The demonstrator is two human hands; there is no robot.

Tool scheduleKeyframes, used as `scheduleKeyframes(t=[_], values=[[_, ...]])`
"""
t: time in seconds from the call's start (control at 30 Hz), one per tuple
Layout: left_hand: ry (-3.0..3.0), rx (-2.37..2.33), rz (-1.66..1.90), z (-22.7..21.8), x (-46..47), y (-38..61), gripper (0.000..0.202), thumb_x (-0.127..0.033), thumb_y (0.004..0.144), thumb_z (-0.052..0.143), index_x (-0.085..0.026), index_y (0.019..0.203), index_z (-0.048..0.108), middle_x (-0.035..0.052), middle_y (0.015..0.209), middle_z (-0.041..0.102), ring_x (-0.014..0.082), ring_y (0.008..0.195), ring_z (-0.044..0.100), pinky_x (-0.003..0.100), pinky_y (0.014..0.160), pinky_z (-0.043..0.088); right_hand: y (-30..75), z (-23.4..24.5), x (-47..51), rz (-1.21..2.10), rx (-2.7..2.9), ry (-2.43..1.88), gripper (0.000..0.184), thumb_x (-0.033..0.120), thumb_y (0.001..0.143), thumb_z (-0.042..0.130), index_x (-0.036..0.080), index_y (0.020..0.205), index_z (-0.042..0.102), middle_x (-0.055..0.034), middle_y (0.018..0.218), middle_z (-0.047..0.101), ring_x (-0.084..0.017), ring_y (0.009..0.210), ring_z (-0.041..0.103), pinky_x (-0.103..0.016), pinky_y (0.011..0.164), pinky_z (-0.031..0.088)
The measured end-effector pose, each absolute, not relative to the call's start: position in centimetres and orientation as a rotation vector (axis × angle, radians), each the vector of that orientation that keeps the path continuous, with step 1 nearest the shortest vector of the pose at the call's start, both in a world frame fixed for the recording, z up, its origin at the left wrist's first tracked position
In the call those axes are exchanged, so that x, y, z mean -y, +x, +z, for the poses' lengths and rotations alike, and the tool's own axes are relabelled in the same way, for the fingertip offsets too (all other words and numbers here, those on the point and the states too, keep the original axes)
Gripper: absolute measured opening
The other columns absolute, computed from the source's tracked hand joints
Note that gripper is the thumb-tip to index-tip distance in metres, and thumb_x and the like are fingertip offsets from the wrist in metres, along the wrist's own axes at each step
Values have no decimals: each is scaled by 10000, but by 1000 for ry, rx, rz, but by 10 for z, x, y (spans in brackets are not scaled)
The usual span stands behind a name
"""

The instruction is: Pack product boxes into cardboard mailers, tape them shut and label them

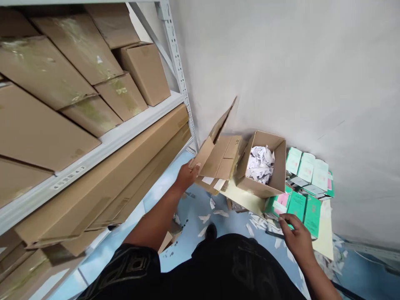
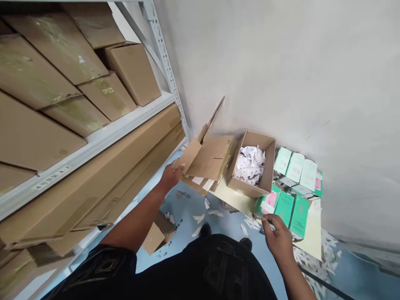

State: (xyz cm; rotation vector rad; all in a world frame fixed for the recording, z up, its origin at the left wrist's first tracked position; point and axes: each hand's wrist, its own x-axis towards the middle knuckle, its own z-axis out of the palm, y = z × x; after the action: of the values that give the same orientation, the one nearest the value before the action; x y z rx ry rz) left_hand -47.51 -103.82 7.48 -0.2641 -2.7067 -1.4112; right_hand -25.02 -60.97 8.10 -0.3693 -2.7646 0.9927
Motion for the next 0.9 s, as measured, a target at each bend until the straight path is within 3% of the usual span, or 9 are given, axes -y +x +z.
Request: scheduleKeyframes(t=[0.17,0.3,0.47,0.6,0.77,0.9], values=[[-462,3186,-903,-3,981,-479,467,-288,1033,426,-160,1468,542,134,1361,695,265,1257,647,401,1111,461,-247,85,643,931,2824,-281,406,586,971,524,227,940,712,-91,1021,750,-263,988,703,-385,905,543],[-634,3195,-854,-44,930,-457,484,-309,956,585,-215,1430,560,131,1377,681,318,1272,629,529,1184,321,-229,90,649,827,2890,-282,376,560,984,523,234,949,707,-82,1043,750,-259,988,709,-373,880,556],[-741,3178,-801,-53,918,-447,564,-325,937,618,-206,1476,499,171,1509,569,329,1439,480,555,1211,224,-214,82,651,816,2971,-230,377,550,983,532,226,1009,724,-104,1093,757,-279,1059,712,-409,944,564],[-794,3217,-678,-52,920,-452,573,-348,927,631,-184,1461,507,185,1496,577,328,1435,484,560,1190,242,-232,68,668,916,3130,-123,402,519,997,504,210,1078,749,-133,1154,762,-304,1090,715,-451,983,554],[-833,3238,-620,-48,917,-453,580,-340,877,681,-184,1423,562,183,1496,571,364,1431,473,576,1201,230,-342,68,743,919,3198,364,381,377,1022,436,235,1204,740,-98,1267,737,-285,1183,667,-431,1065,495],[-847,3241,-646,-50,915,-454,427,-321,930,605,-216,1341,655,162,1362,669,375,1347,536,584,1182,275,-463,67,814,633,3233,479,462,298,1015,417,156,1405,621,-132,1513,567,-292,1402,469,-428,1173,363]])
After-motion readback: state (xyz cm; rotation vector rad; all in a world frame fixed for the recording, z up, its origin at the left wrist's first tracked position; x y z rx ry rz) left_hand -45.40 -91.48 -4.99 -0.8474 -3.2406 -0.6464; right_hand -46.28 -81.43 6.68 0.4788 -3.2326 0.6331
